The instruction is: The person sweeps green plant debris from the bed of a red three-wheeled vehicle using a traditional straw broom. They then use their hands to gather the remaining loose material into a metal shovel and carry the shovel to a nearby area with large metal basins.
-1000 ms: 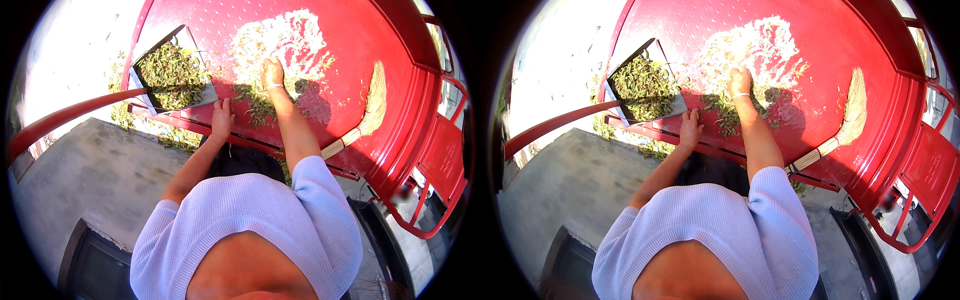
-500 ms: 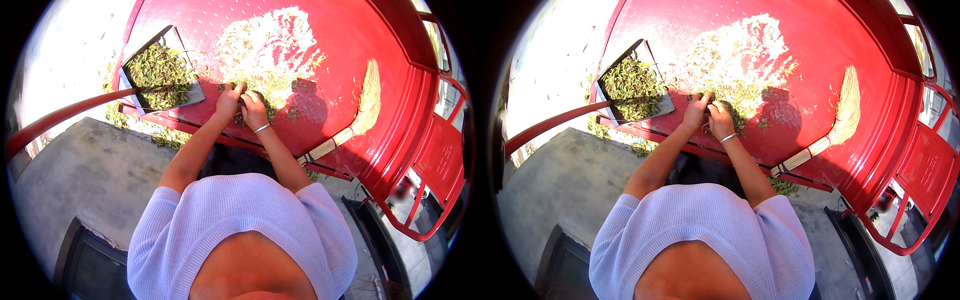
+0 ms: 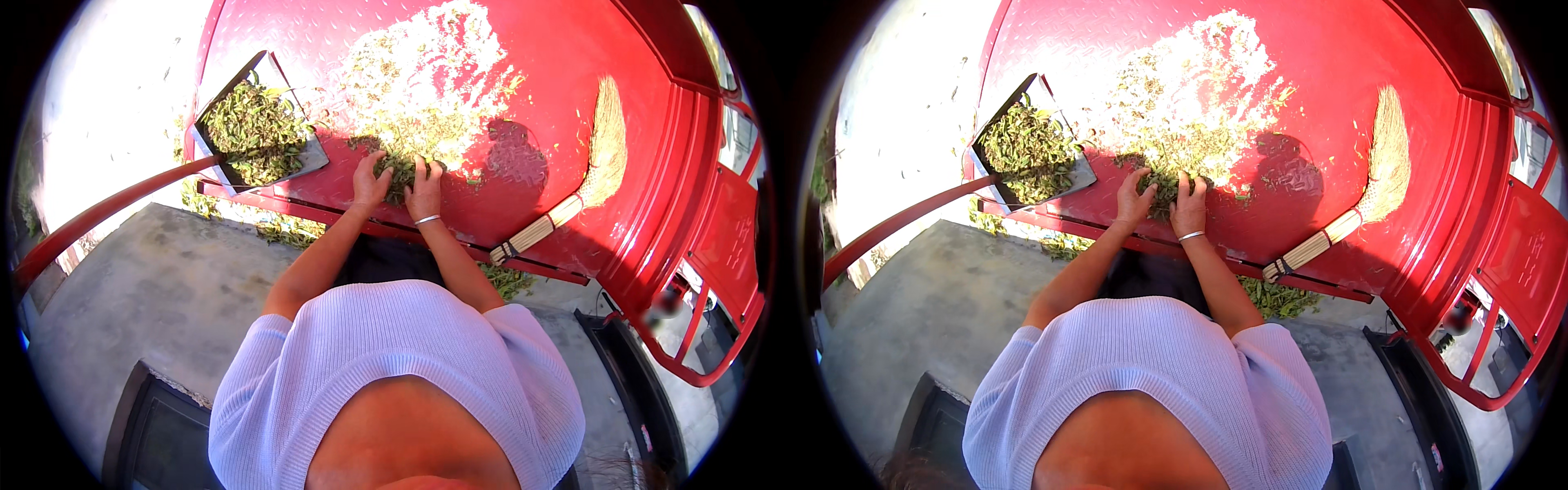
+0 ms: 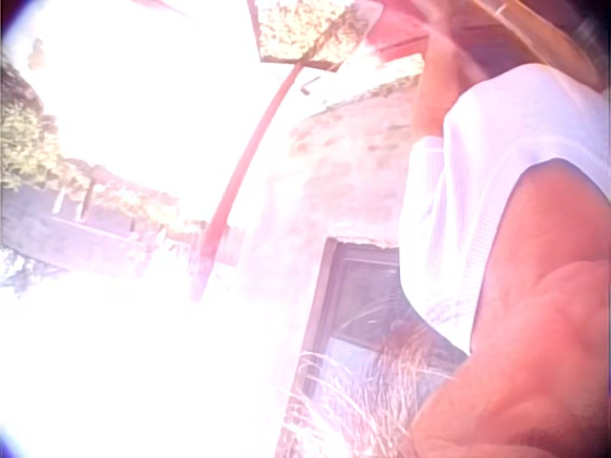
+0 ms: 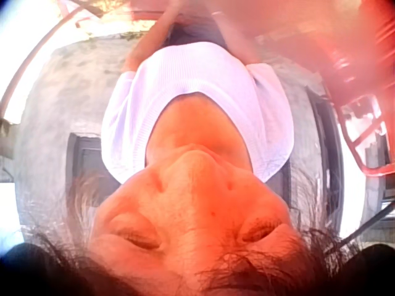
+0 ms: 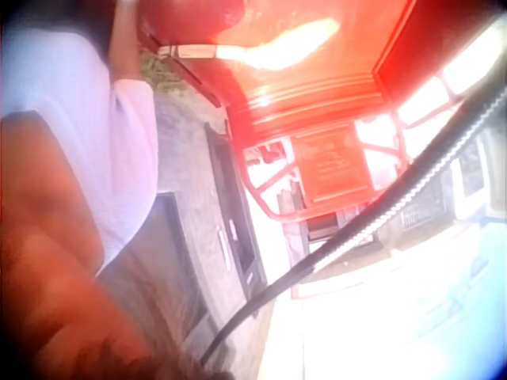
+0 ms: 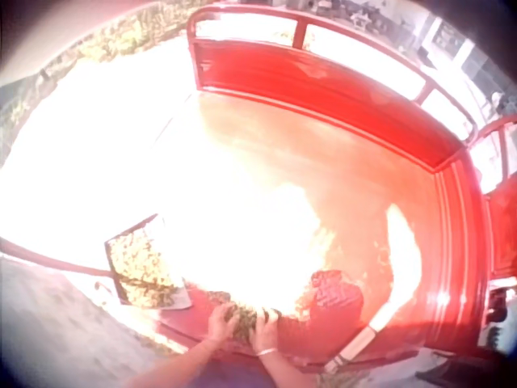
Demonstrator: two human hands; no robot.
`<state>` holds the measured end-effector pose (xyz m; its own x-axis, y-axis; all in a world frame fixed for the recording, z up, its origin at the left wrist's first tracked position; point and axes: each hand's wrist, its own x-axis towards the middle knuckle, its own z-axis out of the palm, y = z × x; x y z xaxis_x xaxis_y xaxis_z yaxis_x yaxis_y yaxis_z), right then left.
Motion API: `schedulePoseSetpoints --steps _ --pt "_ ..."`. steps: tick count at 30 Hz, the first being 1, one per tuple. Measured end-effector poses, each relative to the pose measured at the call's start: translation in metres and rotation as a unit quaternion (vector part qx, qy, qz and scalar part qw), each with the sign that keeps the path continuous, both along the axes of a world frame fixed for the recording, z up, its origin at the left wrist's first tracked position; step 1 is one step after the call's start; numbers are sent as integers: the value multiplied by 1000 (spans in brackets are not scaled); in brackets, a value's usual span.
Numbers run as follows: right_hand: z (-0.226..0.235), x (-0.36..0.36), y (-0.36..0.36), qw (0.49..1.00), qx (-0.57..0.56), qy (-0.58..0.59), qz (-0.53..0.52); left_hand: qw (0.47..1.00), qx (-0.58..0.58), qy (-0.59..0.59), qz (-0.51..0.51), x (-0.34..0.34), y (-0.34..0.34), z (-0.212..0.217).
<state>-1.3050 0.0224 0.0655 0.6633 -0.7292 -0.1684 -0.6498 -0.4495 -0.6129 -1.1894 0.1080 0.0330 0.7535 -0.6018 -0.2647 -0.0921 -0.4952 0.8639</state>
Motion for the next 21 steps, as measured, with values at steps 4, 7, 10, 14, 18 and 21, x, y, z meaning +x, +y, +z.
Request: schedulePoseSetpoints --steps 4,7,10,14,18,21 --pt "-17 21 3 996 -45 -77 18 944 -56 299 127 3 -21 5" --pt "7 44 -1 993 -37 -103 53 855 -136 471 169 19 -28 10" --pt "20 58 7 984 -58 -113 122 776 -174 577 188 32 -28 -7" --pt "50 61 1 976 -30 -108 185 680 -175 697 149 50 -12 -12" --pt "55 56 -24 994 -50 -91 44 658 -147 710 204 61 4 13" --pt "36 67 -42 996 -46 52 55 653 -196 700 215 72 16 11"
